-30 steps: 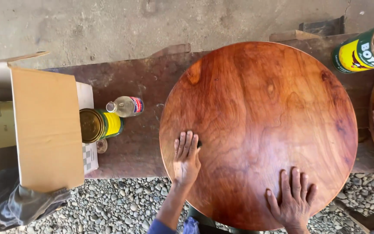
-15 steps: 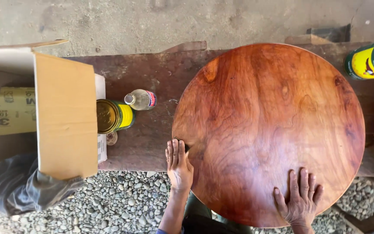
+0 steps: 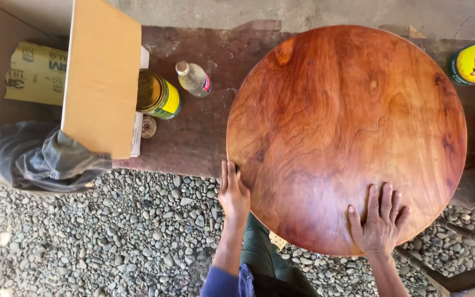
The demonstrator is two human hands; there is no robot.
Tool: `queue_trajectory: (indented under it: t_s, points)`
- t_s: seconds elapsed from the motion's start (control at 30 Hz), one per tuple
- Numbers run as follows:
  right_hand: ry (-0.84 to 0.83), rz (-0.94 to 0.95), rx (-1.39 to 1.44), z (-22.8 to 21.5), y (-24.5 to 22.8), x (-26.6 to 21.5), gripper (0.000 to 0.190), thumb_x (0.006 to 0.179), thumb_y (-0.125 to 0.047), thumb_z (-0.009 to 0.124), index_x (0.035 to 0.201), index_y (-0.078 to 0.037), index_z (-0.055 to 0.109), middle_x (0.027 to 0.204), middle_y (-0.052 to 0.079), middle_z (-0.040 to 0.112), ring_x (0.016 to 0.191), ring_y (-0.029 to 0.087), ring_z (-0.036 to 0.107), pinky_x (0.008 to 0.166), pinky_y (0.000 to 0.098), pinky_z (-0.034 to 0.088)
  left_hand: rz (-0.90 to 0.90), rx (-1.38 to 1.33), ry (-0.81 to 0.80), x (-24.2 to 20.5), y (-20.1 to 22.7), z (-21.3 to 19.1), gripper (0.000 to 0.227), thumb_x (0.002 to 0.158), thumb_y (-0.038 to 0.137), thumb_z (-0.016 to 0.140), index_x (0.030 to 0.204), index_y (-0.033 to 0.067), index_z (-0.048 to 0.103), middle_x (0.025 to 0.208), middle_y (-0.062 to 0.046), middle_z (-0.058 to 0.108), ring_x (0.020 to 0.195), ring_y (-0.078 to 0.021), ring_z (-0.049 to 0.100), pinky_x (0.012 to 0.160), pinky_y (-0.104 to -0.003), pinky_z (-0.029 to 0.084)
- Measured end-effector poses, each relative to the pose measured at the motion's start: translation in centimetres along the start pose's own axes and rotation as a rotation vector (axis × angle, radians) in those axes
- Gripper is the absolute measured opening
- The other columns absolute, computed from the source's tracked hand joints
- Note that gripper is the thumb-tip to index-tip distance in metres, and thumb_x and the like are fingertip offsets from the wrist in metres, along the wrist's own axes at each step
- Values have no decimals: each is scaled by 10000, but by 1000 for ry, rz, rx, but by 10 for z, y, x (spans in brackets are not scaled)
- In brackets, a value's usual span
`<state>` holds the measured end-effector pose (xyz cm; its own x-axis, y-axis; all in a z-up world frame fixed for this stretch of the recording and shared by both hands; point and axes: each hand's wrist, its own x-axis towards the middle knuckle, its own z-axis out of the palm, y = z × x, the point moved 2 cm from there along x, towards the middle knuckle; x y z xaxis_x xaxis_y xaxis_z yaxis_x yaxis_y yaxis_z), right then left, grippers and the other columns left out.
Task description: Applying finish and sanding a circular wooden table top to achieve a smooth surface.
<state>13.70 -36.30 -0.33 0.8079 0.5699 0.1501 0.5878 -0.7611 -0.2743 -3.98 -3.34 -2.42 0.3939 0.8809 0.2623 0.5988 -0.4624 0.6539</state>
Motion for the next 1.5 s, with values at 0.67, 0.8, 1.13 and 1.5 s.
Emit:
queue_trajectory:
  t_s: [0.67, 0.8, 1.13, 1.5]
  points:
    - [5, 17, 9, -9, -12, 8, 757, 973, -549, 494, 1562, -75, 457, 1692, 202, 330, 1586, 419, 229, 1275, 614, 47, 51, 43, -190, 145, 8, 68, 396, 991, -29, 609, 1382, -21, 550, 1319, -254, 677, 1038, -391, 757, 788, -406, 665]
    - [29, 8, 17, -12, -16, 11, 740, 980, -540, 498, 1550, -70, 474, 1677, 211, 358, 1583, 414, 255, 1294, 599, 56, 269, 33, -62, 121, 20, 31, 570, 819, -61, 635, 1383, -32, 555, 1362, -298, 637, 1063, -407, 734, 821, -407, 642]
    - [10, 33, -8, -10, -16, 16, 754, 947, -529, 513, 1534, -59, 475, 1672, 208, 351, 1585, 392, 249, 1292, 569, 53, 180, 21, -343, 237, 60, 138, 520, 822, 8, 639, 1331, -42, 546, 1302, -234, 663, 1058, -345, 737, 790, -388, 651]
    - [33, 13, 25, -16, -17, 21, 748, 946, -558, 515, 1509, -66, 494, 1650, 207, 373, 1584, 381, 252, 1293, 552, 46, 312, 140, -86, 213, 60, 113, 399, 911, -13, 648, 1306, -18, 589, 1287, -271, 676, 1115, -421, 696, 949, -483, 598]
